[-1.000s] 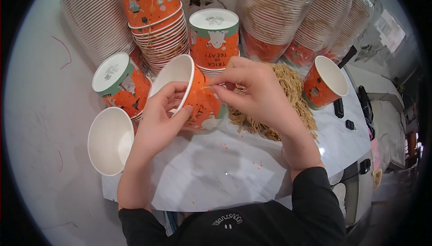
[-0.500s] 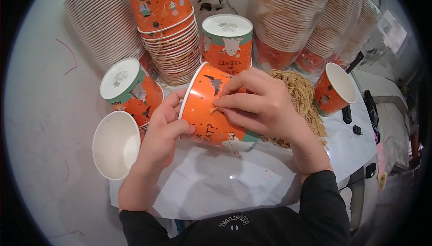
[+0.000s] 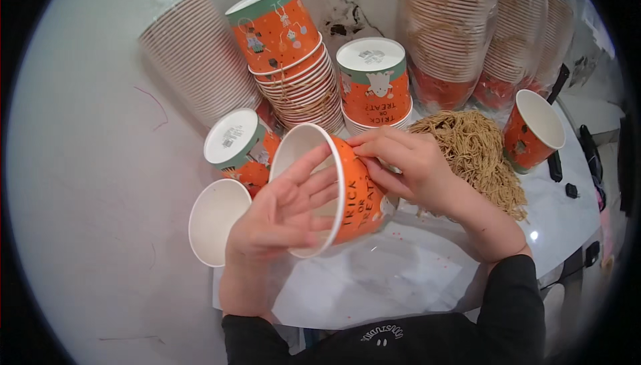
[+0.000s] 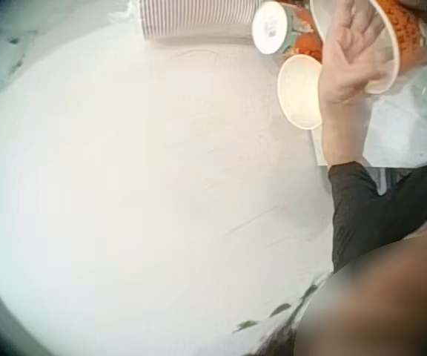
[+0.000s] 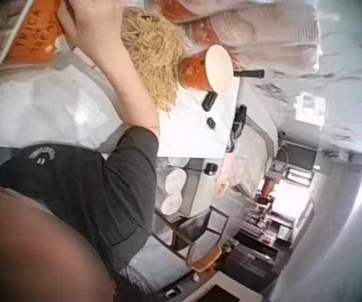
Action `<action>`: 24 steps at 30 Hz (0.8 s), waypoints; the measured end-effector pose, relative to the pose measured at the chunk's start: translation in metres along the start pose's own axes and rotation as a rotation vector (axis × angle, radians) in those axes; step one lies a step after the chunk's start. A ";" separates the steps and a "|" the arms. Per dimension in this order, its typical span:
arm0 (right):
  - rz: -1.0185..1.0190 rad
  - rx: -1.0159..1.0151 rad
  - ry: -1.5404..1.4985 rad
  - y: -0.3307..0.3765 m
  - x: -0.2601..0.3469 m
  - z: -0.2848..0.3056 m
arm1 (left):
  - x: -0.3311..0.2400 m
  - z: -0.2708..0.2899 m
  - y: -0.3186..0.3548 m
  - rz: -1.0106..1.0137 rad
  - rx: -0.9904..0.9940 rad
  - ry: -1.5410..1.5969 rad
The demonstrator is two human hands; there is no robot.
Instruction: Manual assembly of paper cups by threading and tying elastic strings through pre-punched holes.
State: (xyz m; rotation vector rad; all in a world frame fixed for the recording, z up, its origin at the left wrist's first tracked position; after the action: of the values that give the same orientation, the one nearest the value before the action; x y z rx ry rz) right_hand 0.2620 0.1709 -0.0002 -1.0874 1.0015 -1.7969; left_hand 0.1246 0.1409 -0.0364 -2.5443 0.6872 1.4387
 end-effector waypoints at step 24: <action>0.185 -0.110 0.173 -0.003 -0.025 0.009 | 0.059 0.014 -0.036 -0.366 0.040 -1.177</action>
State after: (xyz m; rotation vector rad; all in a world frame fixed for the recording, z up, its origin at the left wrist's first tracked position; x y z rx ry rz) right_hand 0.2771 0.1927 -0.0021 -0.8829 1.2755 -1.7225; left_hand 0.1559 0.1588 -0.0965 -1.2426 0.0317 2.2531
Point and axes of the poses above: each hand's wrist, its own y-axis away from the middle knuckle, its own z-axis out of the back of the hand, x = y × z, the point moved 10 cm from there along -y, towards the middle knuckle, and after that the axes turned 13 degrees about -x, right-handed, at the moved point
